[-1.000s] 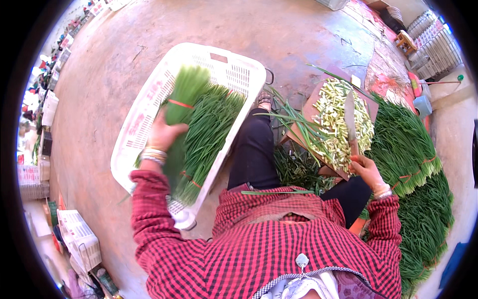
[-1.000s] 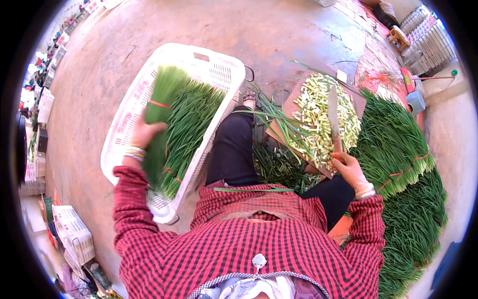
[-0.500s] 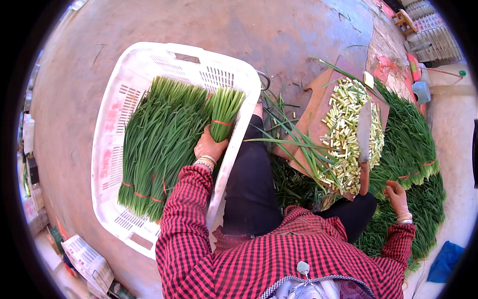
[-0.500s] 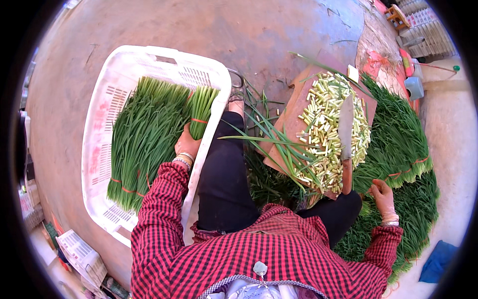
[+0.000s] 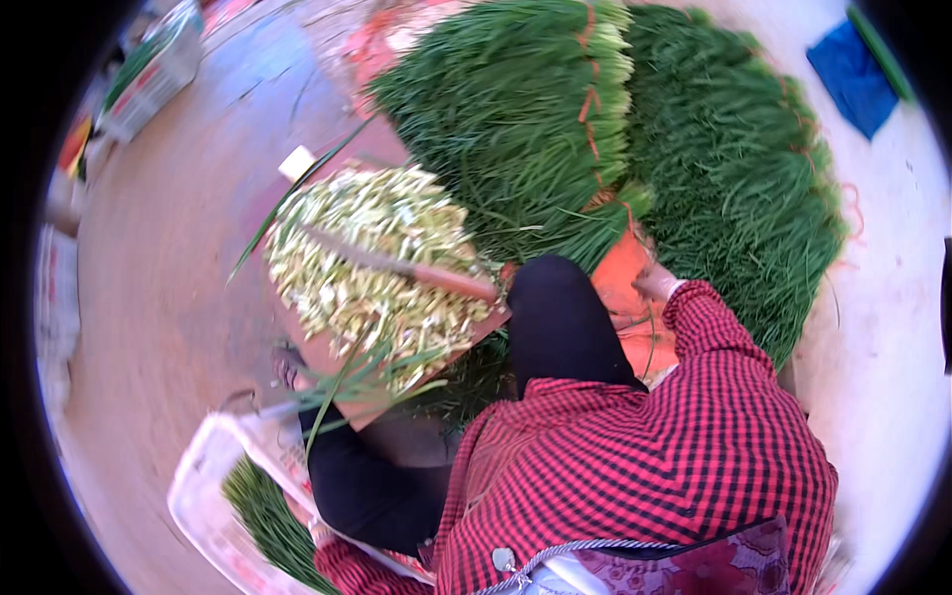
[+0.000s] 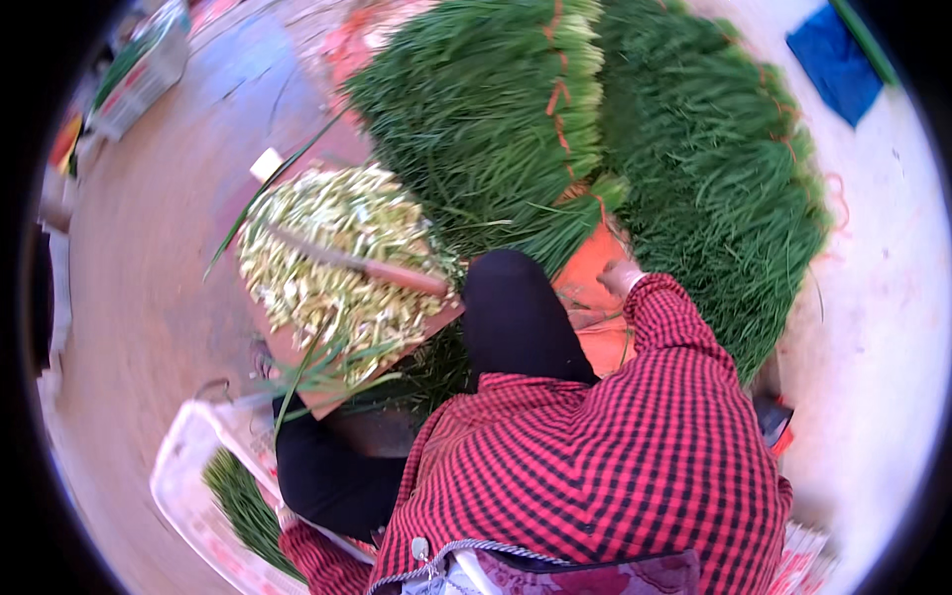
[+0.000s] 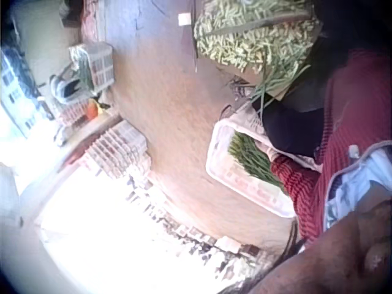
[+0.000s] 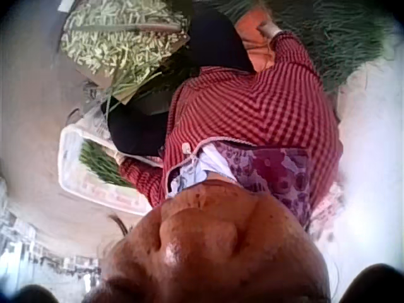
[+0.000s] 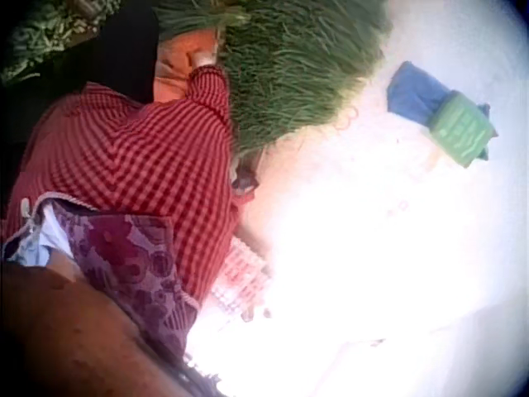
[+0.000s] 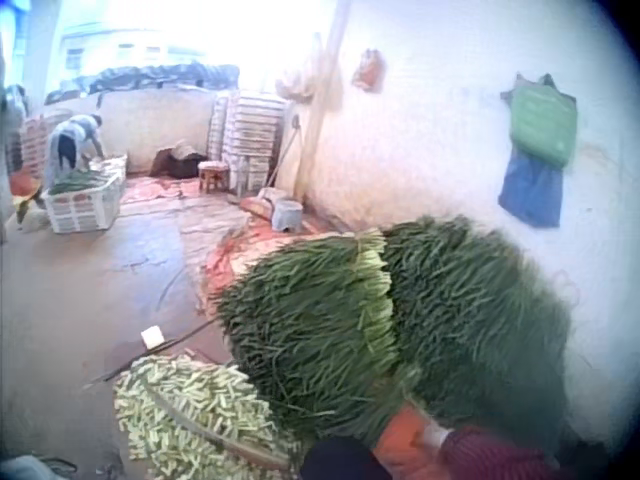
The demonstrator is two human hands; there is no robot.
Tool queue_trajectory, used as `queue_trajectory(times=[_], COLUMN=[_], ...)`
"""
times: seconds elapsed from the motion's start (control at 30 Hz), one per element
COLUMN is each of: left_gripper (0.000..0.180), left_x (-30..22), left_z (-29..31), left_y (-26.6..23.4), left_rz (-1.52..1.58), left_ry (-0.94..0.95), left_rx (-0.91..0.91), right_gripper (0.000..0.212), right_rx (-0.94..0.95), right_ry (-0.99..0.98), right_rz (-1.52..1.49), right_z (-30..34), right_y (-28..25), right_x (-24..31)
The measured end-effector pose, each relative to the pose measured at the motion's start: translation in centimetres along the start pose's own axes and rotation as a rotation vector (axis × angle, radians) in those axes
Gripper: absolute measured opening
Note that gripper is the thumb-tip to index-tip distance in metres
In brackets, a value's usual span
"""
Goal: The person ties bundles of green leeks with red string, trims the roots using a knife on a wooden block, and organizes the trimmed bundles into a white plastic basket.
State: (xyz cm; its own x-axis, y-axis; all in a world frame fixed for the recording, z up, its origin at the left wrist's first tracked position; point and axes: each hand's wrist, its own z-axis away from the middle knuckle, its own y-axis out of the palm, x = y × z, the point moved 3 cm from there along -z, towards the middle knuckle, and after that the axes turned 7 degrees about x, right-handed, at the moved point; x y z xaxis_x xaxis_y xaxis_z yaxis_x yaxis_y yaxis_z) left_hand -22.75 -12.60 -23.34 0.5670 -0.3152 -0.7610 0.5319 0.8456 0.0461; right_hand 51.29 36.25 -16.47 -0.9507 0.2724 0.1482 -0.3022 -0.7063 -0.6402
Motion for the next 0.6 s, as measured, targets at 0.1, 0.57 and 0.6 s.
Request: queue_trajectory(times=[0.1,0.57,0.6], left_gripper=[0.045,0.039,0.040], left_x=[-0.3,-2.2,-2.5], left_z=[2.5,8.2,8.3], left_y=[-0.7,4.4,5.2], left_rz=[0.017,-0.360,-0.373], left_ry=[-0.060,-0.277,-0.282], left_rx=[-0.016,-0.322,-0.321], right_gripper=[0.041,0.112,0.110], right_rx=[0.006,-0.307,-0.238], right_ry=[0.209,0.399,0.446], right_rz=[-0.004,-0.800,-0.732], right_z=[-0.8,-19.6,-19.5], right_y=[5.7,3.2,2.1], right_x=[-8.3,4.2,5.0])
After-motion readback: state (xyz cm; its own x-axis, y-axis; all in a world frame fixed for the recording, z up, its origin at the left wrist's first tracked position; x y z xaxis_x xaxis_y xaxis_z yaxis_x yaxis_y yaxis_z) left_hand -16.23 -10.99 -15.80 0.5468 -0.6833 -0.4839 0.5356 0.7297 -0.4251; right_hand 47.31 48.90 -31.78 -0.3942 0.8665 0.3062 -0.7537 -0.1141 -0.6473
